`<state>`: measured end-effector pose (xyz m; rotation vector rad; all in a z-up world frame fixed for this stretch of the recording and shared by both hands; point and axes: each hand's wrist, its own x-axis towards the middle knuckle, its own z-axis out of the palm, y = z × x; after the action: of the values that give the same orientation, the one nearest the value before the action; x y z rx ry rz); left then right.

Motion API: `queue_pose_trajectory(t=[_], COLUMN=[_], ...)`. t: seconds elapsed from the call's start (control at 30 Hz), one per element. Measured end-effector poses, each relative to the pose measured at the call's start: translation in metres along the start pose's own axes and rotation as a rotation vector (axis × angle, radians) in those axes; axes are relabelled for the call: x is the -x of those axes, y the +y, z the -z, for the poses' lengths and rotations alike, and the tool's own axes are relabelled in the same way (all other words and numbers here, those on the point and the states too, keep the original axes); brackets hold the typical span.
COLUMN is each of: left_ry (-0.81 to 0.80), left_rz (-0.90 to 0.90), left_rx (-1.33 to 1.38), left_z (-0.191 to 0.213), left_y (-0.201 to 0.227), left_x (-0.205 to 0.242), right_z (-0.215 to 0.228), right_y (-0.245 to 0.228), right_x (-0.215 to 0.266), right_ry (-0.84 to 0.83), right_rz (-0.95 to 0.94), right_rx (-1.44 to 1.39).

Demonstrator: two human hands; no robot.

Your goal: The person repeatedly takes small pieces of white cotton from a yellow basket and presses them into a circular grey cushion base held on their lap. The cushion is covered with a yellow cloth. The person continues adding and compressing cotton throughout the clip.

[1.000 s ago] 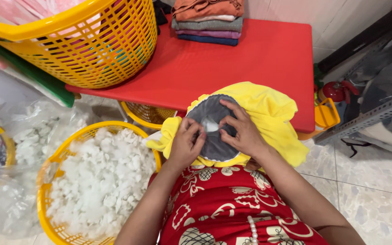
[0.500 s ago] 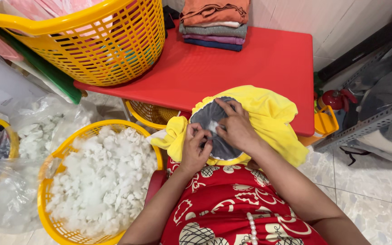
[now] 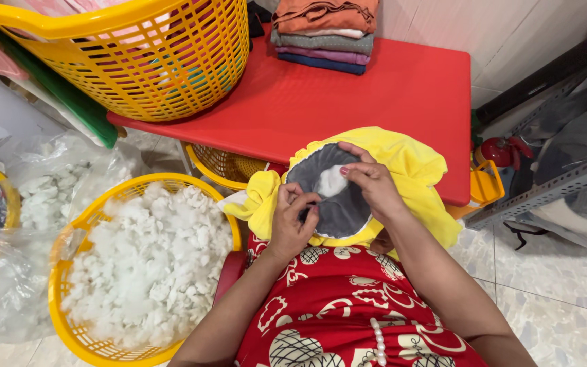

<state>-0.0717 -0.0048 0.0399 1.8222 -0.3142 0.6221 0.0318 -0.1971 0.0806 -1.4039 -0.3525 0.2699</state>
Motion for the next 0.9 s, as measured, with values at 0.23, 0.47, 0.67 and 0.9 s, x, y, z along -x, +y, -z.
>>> queue_pose_trajectory(t=[0.23,0.47,0.67,0.9], left_ry=[0.038,0.085,0.036,-0.188], left_rz=[0.043,0.165,0.046,-0.027], left_rx=[-0.061,0.197,-0.271,-0.655], left_z=[-0.001,0.002,0.011,-0.002], left_y=[-0.004,0.021,0.051,0.062], left_x=[-0.003,-0.019,-0.061,-0.077], right_z=[0.013,0.016,0.012,0.008], right_y=[0.0,-0.004,-0.005,-0.001], right_x=[-0.005,-0.001,0.006,0.009], right_ry=[0.006,0.138,0.254,0.233], right_rz=[0.096,0.194,0.285,0.349], right_rx=[-0.093,0.034,0.155,0.246])
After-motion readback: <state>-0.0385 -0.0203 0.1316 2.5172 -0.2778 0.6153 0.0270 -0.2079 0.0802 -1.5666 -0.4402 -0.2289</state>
